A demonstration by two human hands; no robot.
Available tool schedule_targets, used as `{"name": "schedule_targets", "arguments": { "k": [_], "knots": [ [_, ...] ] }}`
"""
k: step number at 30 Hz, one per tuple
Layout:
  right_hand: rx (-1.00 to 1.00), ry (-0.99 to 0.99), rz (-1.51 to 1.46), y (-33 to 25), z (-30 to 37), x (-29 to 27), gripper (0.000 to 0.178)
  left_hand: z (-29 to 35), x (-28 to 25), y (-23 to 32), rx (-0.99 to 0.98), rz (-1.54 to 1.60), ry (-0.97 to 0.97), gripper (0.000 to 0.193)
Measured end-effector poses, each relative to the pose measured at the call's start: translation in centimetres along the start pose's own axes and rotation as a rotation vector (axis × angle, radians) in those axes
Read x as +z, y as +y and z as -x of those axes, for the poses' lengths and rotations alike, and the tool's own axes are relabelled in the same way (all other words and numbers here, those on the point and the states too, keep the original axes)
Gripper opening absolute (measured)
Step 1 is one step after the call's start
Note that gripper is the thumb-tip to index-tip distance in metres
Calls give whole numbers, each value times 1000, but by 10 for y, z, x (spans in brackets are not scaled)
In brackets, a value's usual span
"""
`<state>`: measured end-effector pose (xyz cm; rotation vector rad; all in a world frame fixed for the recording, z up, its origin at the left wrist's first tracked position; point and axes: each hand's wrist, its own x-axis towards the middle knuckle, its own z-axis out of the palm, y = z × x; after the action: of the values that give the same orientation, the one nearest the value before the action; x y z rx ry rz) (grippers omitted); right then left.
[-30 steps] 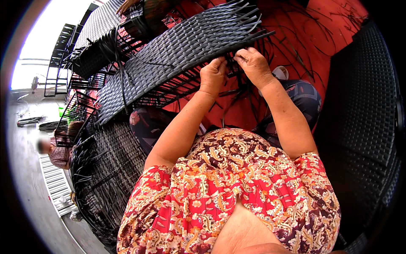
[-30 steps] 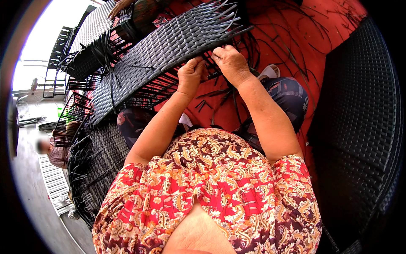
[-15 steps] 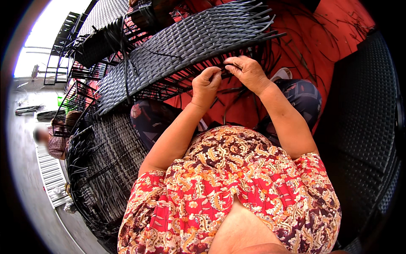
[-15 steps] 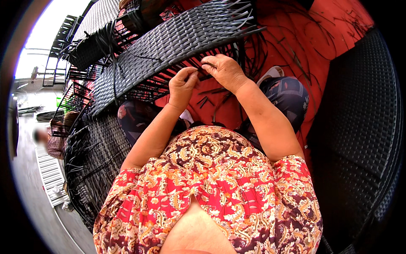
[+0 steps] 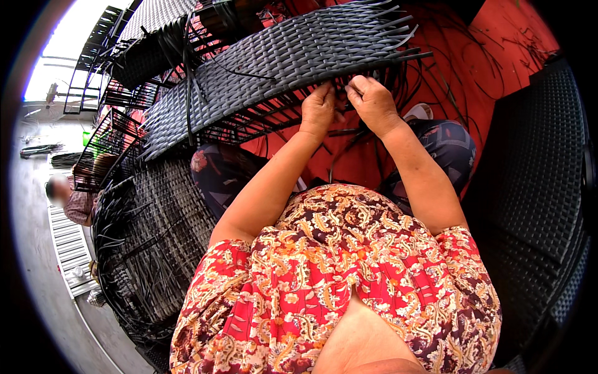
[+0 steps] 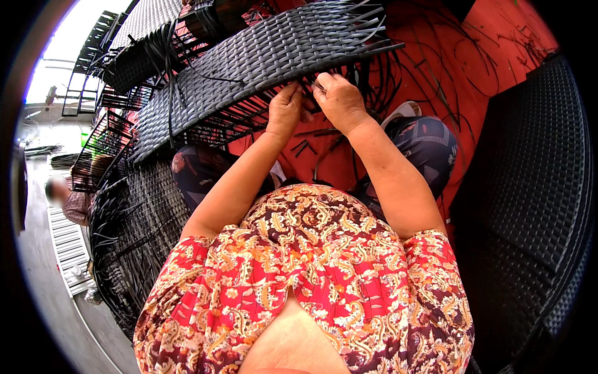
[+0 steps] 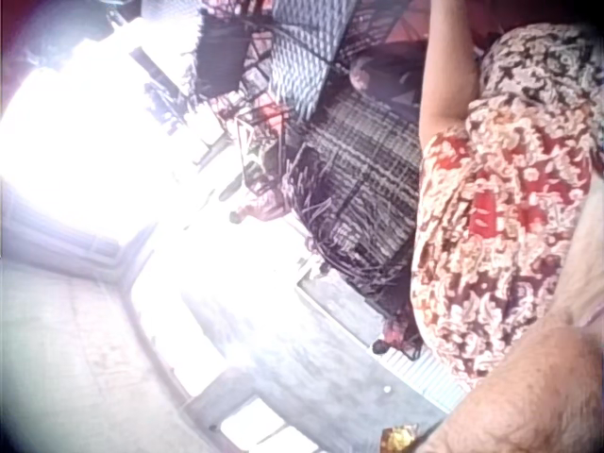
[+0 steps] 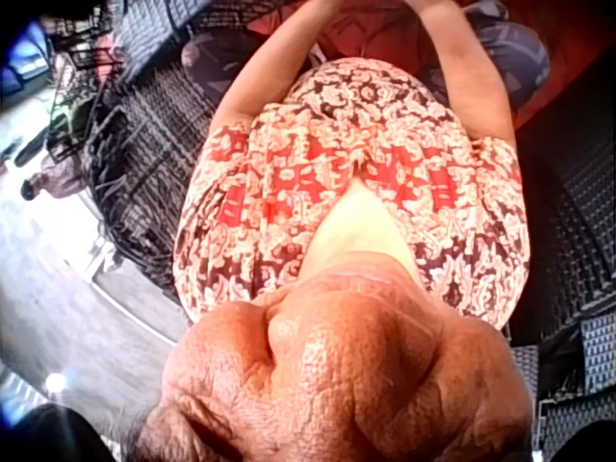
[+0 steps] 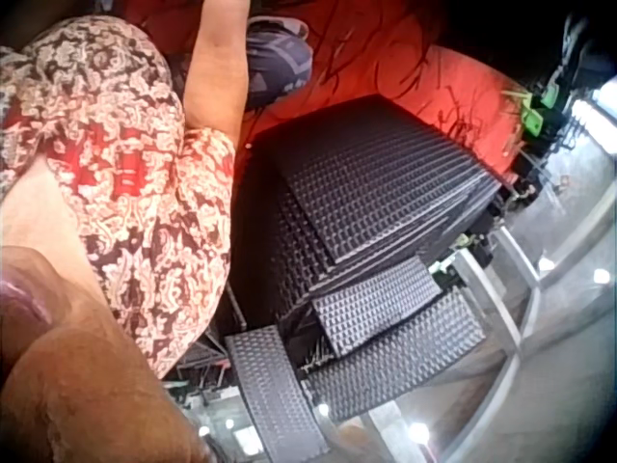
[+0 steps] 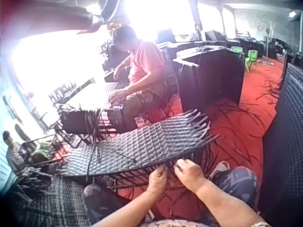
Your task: The person weaves black plastic strips onto a metal frame by hand to form a furniture panel, then uses shears to trim the excess strips.
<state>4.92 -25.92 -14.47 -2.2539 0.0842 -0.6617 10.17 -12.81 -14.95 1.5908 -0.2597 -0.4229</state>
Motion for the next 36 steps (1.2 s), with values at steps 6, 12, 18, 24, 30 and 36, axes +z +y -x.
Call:
{"name": "schedule_targets", "arguments": {
  "k": [6, 12, 18, 24, 30, 36],
  "knots": [
    [-60, 3, 17, 2, -3, 2, 11, -3, -11, -13, 233, -166, 58, 15],
    [-140, 63, 27, 0, -1, 2, 13, 5, -24, -2, 368, -291, 72, 10],
    [-180, -35, -144, -16, 3, 13, 15, 36, -45, -11, 339, -276, 79, 11],
    [-165, 21, -150, -13, 0, 20, 9, 29, -51, -10, 117, -118, 109, 26],
    [-132, -24, 57, -15, -1, 25, 14, 11, -37, -11, -4, -24, 123, 24],
    [-201, -3, 104, -15, -5, 33, 13, -2, -48, -36, 333, -317, 191, 16]
  ]
}}
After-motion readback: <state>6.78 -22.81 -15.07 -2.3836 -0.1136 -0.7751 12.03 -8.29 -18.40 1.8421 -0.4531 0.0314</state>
